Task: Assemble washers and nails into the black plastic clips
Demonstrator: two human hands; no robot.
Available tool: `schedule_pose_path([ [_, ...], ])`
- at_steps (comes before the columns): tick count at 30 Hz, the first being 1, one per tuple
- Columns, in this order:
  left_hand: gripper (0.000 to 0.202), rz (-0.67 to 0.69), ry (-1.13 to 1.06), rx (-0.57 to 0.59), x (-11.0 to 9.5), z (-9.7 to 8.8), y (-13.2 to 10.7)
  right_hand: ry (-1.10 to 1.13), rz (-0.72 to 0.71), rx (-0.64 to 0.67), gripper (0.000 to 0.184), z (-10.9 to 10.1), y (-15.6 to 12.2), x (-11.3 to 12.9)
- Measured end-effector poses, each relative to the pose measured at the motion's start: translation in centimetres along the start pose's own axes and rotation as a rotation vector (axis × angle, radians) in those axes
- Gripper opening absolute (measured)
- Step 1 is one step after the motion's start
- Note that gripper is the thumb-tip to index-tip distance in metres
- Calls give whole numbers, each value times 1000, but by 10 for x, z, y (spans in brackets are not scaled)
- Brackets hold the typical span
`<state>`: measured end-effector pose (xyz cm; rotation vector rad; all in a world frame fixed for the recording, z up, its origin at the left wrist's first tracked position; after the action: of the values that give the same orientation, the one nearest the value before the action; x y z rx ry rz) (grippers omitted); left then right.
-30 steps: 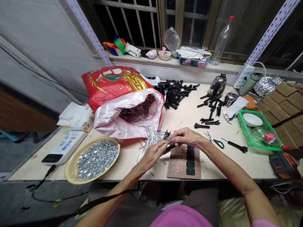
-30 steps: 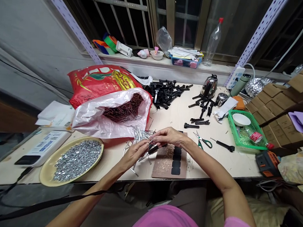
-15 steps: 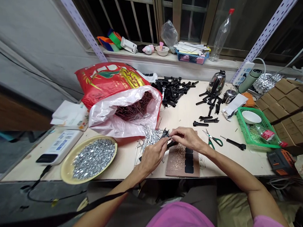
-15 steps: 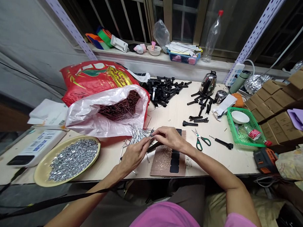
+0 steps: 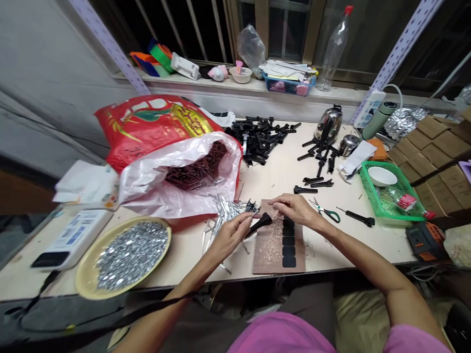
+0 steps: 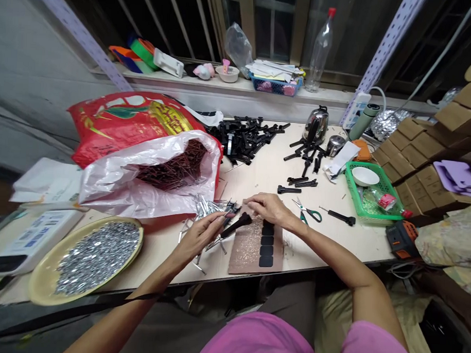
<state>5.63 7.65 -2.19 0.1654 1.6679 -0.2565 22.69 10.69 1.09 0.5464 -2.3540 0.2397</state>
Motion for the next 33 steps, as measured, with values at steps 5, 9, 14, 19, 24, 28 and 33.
schedule_pose_path([
  [5,50,-283,-217,118,16,13,-5,-599,492,3,27,-32,-53,-59],
  [9,45,-448,-411,216,22,38,-3,-705,630,28,25,-28,-90,-83],
  [14,27,-567,-553,219,21,66,1,-775,524,-10,24,-18,-99,-93],
  [19,28,-625,-596,217,29,86,2,-759,506,26,21,-17,-101,-108],
  [24,26,-690,-595,196,39,98,3,-653,454,-143,13,-21,-104,-113],
  [28,17,-754,-578,168,43,102,3,-533,414,-247,9,-18,-112,-112],
  [33,21,-732,-560,132,48,105,5,-544,281,-361,21,-9,-116,-102],
])
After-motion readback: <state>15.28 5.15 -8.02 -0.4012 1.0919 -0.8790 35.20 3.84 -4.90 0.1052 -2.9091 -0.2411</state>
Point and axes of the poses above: each hand's wrist, its own y-axis towards the middle knuckle, its own z-axis out of the palm, x = y × z, the point moved 6 cm from there along y, towards the middle knuckle, and after that the axes turned 2 degrees about -y, right-handed, at the moved point
